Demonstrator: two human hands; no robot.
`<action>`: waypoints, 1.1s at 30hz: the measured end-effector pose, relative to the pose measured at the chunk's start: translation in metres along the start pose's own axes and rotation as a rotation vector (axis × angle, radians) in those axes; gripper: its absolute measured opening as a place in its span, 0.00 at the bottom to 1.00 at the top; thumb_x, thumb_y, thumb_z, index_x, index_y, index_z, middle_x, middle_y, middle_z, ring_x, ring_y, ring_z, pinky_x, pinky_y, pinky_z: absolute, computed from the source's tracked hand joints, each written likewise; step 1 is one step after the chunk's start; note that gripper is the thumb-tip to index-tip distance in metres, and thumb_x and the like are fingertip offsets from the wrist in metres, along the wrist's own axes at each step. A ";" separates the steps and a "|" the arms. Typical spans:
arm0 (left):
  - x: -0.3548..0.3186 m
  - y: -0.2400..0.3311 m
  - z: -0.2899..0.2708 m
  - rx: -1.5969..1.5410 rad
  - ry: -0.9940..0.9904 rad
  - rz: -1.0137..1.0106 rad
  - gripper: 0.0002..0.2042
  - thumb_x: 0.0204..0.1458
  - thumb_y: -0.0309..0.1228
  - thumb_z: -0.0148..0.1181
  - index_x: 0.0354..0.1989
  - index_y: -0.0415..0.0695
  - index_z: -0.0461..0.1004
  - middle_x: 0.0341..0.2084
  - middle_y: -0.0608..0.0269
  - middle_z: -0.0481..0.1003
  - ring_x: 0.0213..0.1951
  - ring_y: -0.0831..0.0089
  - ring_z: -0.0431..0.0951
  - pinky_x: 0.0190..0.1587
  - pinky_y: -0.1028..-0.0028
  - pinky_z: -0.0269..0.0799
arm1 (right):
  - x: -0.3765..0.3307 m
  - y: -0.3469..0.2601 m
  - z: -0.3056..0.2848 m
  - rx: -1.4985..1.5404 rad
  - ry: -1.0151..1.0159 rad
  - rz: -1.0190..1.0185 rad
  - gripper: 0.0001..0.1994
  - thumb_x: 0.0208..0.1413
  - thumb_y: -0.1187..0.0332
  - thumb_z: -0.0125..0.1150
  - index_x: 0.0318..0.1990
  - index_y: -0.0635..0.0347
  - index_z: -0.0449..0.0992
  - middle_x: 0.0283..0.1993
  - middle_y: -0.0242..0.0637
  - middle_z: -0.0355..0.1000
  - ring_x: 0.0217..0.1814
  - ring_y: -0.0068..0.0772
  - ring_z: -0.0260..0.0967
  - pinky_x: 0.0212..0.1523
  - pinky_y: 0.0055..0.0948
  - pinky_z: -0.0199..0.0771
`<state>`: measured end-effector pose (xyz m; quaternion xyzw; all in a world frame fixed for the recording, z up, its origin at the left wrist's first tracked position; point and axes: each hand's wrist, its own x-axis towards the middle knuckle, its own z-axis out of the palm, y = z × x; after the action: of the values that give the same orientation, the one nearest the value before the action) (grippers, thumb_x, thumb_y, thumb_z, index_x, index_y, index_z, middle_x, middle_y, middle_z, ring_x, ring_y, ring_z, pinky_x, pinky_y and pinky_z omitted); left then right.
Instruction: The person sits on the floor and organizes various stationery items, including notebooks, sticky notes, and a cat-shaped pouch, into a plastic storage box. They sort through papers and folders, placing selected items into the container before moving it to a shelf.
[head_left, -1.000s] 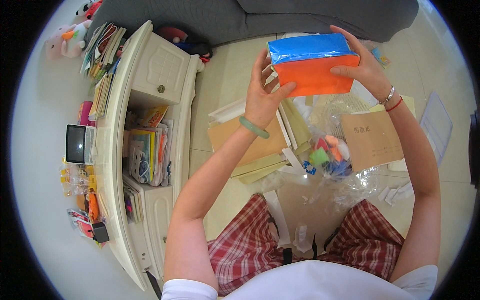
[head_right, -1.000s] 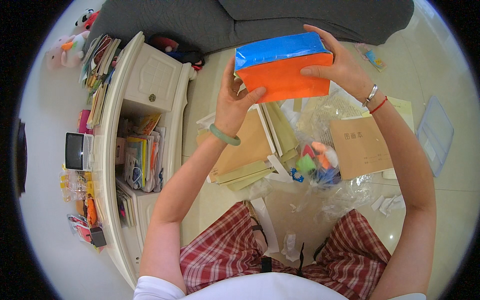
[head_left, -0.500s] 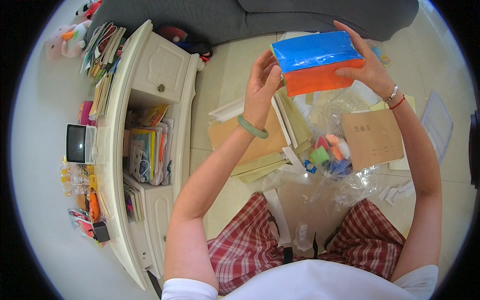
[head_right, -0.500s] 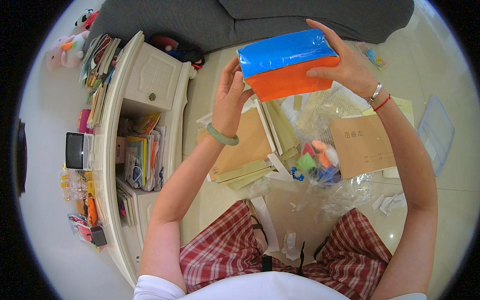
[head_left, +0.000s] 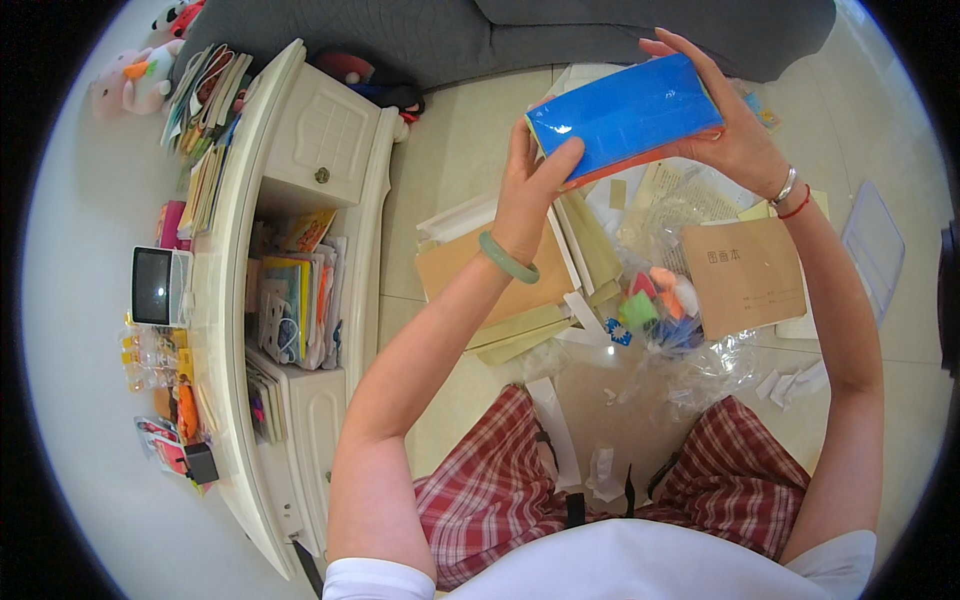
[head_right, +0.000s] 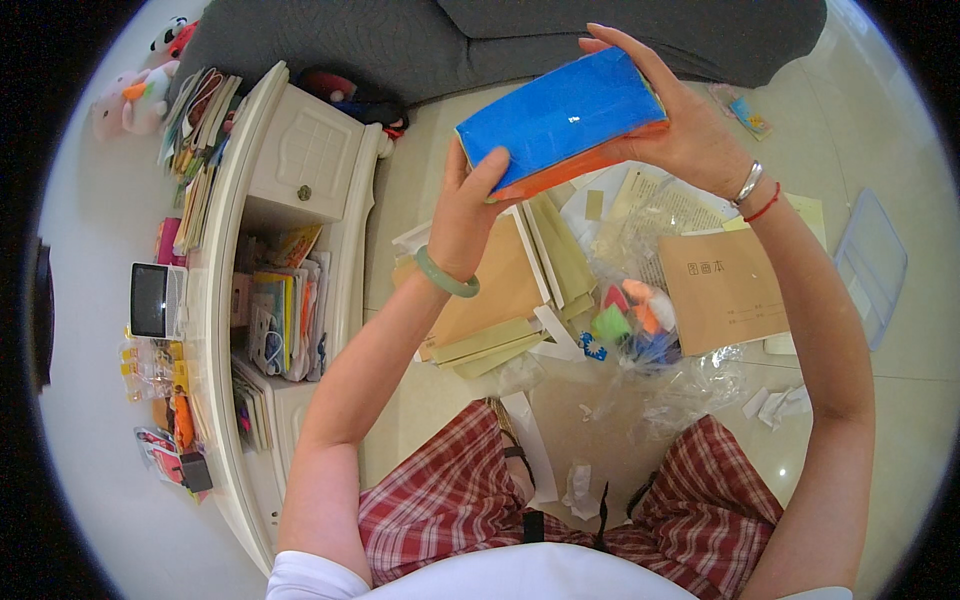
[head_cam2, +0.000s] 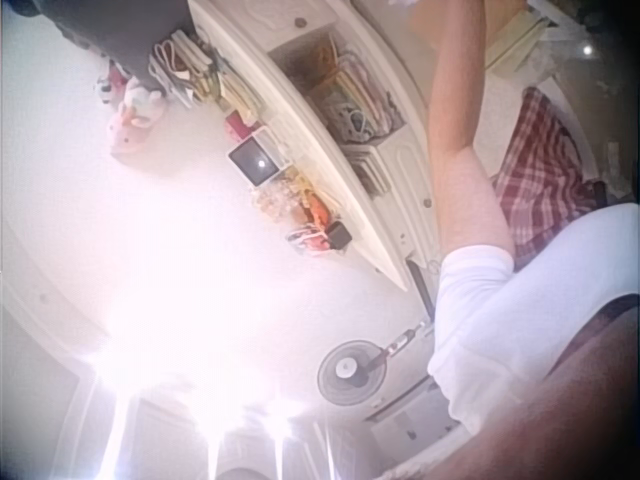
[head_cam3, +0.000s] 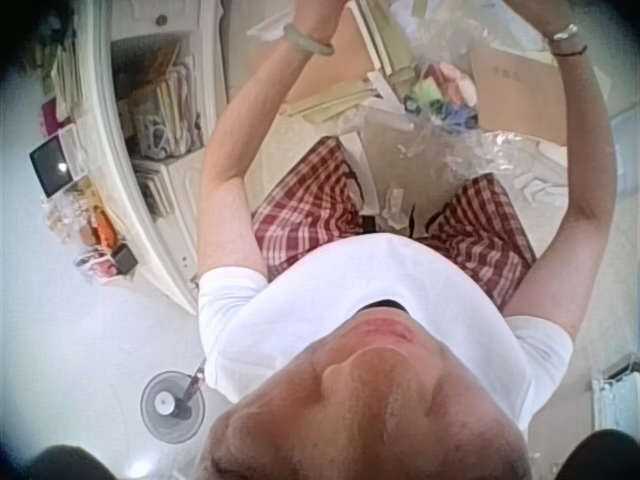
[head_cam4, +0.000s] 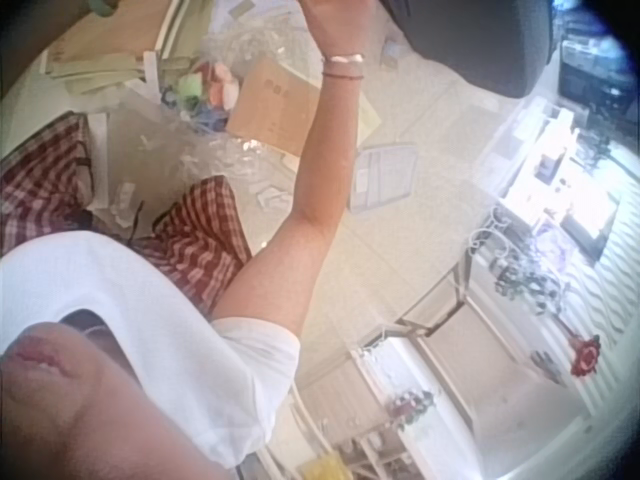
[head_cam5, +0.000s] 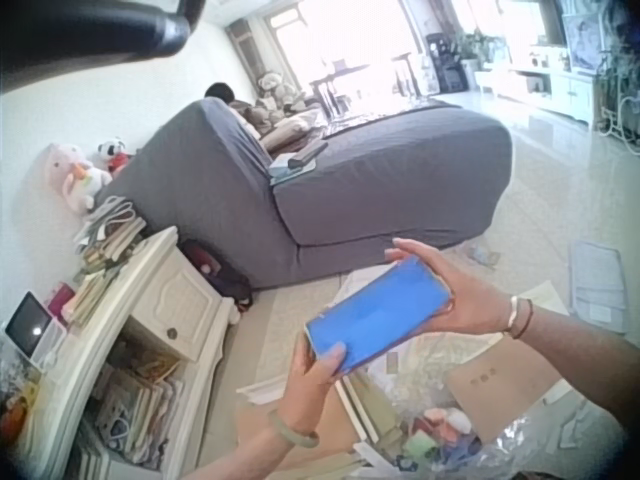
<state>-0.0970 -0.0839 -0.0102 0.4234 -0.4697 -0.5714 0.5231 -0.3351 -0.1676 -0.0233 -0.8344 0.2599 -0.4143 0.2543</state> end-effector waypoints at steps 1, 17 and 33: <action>0.000 0.000 0.000 0.069 0.009 0.058 0.30 0.52 0.41 0.58 0.61 0.48 0.53 0.56 0.60 0.57 0.56 0.68 0.61 0.55 0.63 0.63 | -0.001 0.003 -0.002 0.095 -0.035 0.049 0.45 0.42 0.54 0.69 0.66 0.41 0.46 0.66 0.41 0.52 0.66 0.44 0.52 0.58 0.38 0.65; 0.001 -0.013 -0.006 0.432 -0.068 0.461 0.46 0.41 0.37 0.68 0.66 0.50 0.42 0.65 0.56 0.42 0.64 0.58 0.51 0.59 0.57 0.58 | -0.017 0.015 -0.017 0.582 -0.037 0.438 0.46 0.37 0.54 0.73 0.65 0.48 0.53 0.62 0.41 0.59 0.63 0.38 0.58 0.58 0.36 0.65; 0.003 -0.006 0.000 -0.102 0.073 -0.071 0.31 0.52 0.37 0.59 0.60 0.46 0.49 0.53 0.60 0.64 0.51 0.66 0.70 0.49 0.60 0.71 | -0.013 0.011 -0.019 0.486 -0.098 0.226 0.46 0.39 0.62 0.72 0.66 0.46 0.50 0.66 0.40 0.53 0.68 0.37 0.51 0.59 0.41 0.64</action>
<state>-0.0986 -0.0865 -0.0160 0.4330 -0.4051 -0.5968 0.5405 -0.3600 -0.1712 -0.0269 -0.7338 0.2317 -0.3925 0.5039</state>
